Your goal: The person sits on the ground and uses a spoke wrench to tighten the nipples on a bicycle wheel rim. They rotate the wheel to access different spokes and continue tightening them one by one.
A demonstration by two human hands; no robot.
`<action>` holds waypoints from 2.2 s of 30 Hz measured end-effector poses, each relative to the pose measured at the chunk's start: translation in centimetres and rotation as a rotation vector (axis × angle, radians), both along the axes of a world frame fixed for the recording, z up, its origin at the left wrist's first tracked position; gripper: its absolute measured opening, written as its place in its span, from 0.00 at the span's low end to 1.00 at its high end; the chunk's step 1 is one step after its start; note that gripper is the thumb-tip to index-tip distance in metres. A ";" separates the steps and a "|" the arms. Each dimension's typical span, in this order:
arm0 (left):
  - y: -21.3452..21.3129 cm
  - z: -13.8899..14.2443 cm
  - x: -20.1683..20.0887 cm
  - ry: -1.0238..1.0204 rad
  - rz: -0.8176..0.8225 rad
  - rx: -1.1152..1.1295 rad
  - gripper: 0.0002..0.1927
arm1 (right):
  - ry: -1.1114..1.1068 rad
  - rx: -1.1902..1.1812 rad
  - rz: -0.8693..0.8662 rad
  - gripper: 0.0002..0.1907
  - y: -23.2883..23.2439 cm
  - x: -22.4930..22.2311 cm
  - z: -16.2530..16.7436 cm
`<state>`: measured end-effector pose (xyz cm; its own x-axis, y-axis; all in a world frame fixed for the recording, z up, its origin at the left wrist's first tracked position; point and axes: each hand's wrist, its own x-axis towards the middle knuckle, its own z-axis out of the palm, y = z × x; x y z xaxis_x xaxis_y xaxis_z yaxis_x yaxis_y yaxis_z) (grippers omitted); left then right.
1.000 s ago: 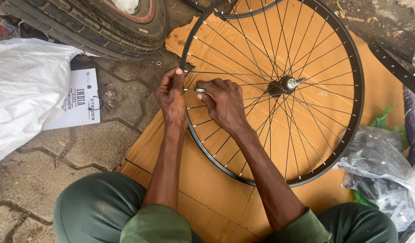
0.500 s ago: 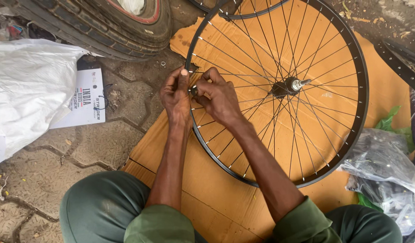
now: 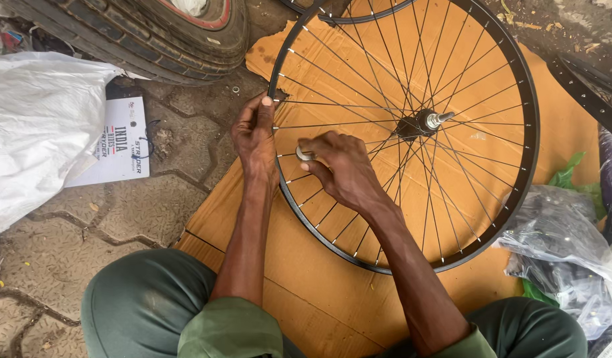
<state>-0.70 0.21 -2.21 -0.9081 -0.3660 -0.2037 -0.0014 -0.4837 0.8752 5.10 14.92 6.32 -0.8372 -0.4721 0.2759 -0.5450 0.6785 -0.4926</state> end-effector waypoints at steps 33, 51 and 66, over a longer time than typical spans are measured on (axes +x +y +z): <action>0.3 -1.7 -0.4 0.088 0.011 0.065 0.11 | 0.008 -0.031 -0.136 0.11 -2.1 -5.0 -2.0; 0.3 -1.7 -0.3 0.024 0.077 0.074 0.15 | -0.052 -0.106 -0.178 0.13 -3.4 -5.6 -3.1; 0.2 -1.0 -0.4 0.031 0.059 0.142 0.12 | -0.263 0.256 -0.302 0.12 -3.8 -3.6 -0.2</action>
<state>-1.10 0.42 -3.19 -0.8924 -0.3885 -0.2295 0.0567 -0.6010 0.7973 1.47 11.15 6.16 -0.9735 -0.2215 -0.0575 -0.1832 0.9050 -0.3839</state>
